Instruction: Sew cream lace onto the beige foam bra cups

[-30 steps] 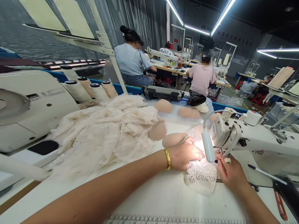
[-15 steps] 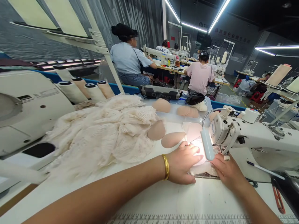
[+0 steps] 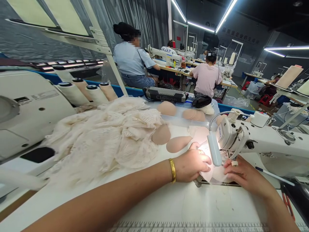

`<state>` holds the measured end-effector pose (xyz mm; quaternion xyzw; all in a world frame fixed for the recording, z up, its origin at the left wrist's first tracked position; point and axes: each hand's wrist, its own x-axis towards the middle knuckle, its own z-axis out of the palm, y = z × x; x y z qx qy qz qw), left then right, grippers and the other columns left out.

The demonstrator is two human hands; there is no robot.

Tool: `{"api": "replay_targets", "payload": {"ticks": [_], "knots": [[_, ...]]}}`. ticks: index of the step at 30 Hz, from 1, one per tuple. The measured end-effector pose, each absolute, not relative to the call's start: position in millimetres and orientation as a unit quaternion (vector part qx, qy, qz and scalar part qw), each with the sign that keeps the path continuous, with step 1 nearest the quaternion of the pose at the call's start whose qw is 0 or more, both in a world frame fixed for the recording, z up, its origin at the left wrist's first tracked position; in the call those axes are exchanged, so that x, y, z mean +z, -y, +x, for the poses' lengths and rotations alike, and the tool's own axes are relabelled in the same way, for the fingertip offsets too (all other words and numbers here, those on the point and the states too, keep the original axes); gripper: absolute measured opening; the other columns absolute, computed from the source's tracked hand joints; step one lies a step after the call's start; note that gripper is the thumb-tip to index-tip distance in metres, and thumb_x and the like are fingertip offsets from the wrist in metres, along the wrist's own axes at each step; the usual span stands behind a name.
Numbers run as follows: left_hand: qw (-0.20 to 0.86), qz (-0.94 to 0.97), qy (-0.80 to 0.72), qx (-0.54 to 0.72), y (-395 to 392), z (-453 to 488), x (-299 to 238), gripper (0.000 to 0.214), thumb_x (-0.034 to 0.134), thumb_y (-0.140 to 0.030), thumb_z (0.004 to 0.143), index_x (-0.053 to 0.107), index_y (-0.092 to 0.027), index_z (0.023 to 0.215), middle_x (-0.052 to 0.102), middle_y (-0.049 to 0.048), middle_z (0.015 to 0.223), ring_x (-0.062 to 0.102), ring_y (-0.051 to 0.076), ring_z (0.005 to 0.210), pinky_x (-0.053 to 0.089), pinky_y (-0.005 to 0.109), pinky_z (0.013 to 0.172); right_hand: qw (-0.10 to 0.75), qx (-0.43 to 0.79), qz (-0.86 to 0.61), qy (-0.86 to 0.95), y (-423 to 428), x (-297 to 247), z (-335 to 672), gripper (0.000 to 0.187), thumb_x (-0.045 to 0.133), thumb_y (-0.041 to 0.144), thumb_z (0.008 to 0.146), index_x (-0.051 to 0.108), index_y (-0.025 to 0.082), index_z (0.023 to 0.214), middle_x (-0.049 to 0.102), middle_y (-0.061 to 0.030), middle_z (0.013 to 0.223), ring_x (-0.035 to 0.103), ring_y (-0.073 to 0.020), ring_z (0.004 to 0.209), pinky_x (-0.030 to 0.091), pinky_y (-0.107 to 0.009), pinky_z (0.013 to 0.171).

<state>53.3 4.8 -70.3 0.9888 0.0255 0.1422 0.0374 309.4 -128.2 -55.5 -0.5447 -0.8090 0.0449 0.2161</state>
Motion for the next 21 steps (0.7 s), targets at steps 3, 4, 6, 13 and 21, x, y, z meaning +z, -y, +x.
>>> {"api": "replay_targets", "payload": {"ticks": [3, 4, 6, 13, 21], "knots": [[0.041, 0.989, -0.027, 0.141, -8, 55, -69, 0.029, 0.065, -0.004, 0.072, 0.07, -0.025, 0.091, 0.074, -0.0003, 0.106, 0.064, 0.023, 0.092, 0.033, 0.042, 0.093, 0.272, 0.15, -0.527, 0.791, 123, -65, 301, 0.041, 0.041, 0.044, 0.108, 0.078, 0.029, 0.104, 0.075, -0.0061, 0.107, 0.07, -0.024, 0.102, 0.061, -0.036, 0.085], [0.043, 0.989, -0.029, 0.142, -10, 56, -69, 0.031, 0.065, -0.003, 0.072, 0.07, -0.025, 0.092, 0.074, 0.0001, 0.106, 0.064, 0.023, 0.094, 0.034, 0.042, 0.094, 0.282, 0.131, -0.536, 0.785, 120, -70, 297, 0.041, 0.04, 0.042, 0.108, 0.079, 0.029, 0.105, 0.075, -0.0063, 0.11, 0.069, -0.0251, 0.105, 0.059, -0.039, 0.089], [0.046, 0.988, -0.033, 0.147, -14, 56, -70, 0.031, 0.063, -0.003, 0.071, 0.071, -0.024, 0.093, 0.074, 0.0012, 0.107, 0.064, 0.024, 0.096, 0.034, 0.042, 0.096, 0.267, 0.05, -0.553, 0.788, 116, -82, 289, 0.034, 0.045, 0.037, 0.106, 0.078, 0.03, 0.107, 0.076, -0.0055, 0.114, 0.069, -0.0267, 0.108, 0.056, -0.044, 0.096], [0.063, 0.984, -0.032, 0.161, -23, 58, -70, 0.025, 0.058, 0.001, 0.068, 0.066, -0.021, 0.077, 0.074, 0.0007, 0.091, 0.063, 0.022, 0.089, 0.03, 0.045, 0.103, 0.206, -0.048, -0.557, 0.803, 112, -97, 286, 0.025, 0.052, 0.027, 0.103, 0.073, 0.028, 0.116, 0.075, -0.0046, 0.122, 0.066, -0.0304, 0.11, 0.049, -0.052, 0.1], [0.07, 0.983, -0.034, 0.165, -23, 59, -72, 0.022, 0.059, 0.001, 0.072, 0.063, -0.02, 0.075, 0.072, -0.0008, 0.088, 0.063, 0.02, 0.088, 0.031, 0.041, 0.102, 0.203, -0.037, -0.56, 0.803, 111, -94, 286, 0.025, 0.052, 0.025, 0.103, 0.07, 0.029, 0.119, 0.074, -0.0018, 0.125, 0.065, -0.0292, 0.111, 0.05, -0.05, 0.096]]}}
